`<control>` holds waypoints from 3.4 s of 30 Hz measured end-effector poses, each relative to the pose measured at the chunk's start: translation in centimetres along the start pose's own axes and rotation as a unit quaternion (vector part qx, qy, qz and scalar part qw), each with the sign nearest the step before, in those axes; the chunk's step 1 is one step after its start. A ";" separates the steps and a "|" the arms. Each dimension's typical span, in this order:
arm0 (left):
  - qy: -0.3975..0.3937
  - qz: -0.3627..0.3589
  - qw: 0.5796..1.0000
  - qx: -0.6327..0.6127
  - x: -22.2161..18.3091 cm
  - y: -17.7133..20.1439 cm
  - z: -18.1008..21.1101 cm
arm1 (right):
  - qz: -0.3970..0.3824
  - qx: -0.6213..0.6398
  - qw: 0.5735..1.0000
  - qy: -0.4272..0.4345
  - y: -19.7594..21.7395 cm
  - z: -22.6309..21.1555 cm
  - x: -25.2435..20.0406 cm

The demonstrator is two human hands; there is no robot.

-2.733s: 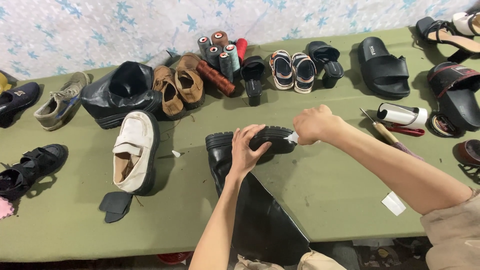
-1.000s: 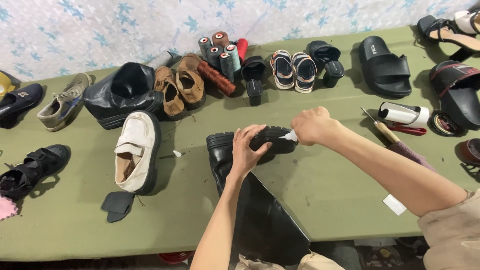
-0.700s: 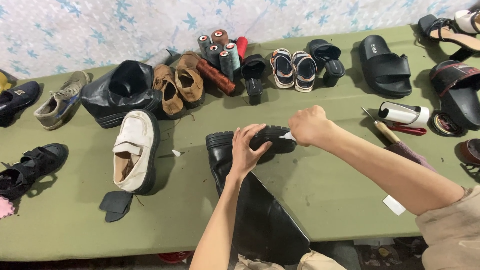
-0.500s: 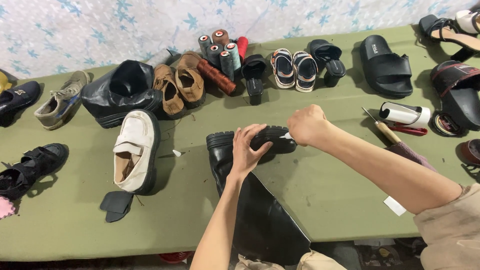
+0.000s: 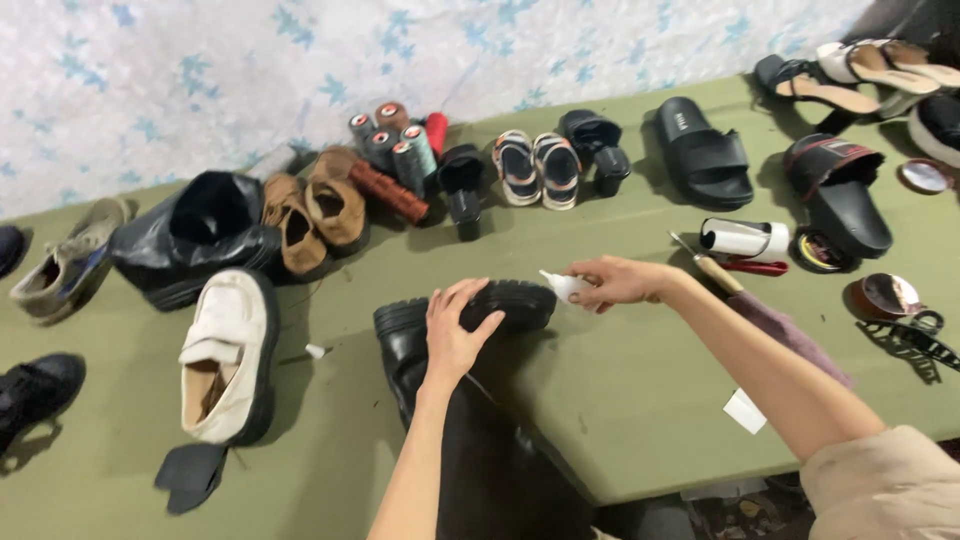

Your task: Applying adhesive to a boot sole and pressing it onto the boot to repair it.

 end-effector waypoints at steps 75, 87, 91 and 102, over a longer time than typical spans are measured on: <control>0.336 0.243 0.910 0.025 -6.6 13.6 -14.2 | 0.421 -0.125 0.893 0.099 -13.5 11.4 2.0; 0.361 0.335 0.866 0.087 -4.5 11.1 -21.9 | 0.432 -0.148 0.880 0.132 -13.7 12.2 2.5; 0.321 0.317 0.891 0.050 -5.9 12.6 -22.5 | 0.443 -0.135 0.874 0.146 -14.0 10.6 1.5; 0.184 0.161 0.954 -0.172 -7.2 9.2 6.0 | 0.451 -0.204 0.785 0.373 -14.9 -3.7 -3.3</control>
Point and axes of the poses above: each hand's wrist, its own x-axis towards the middle knuckle, its own y-axis out of the back of the hand, z = x × y, the point moved 1 cm from there along x, towards the middle knuckle, and after that the axes turned 7 degrees about y, right-handed, at the moved point
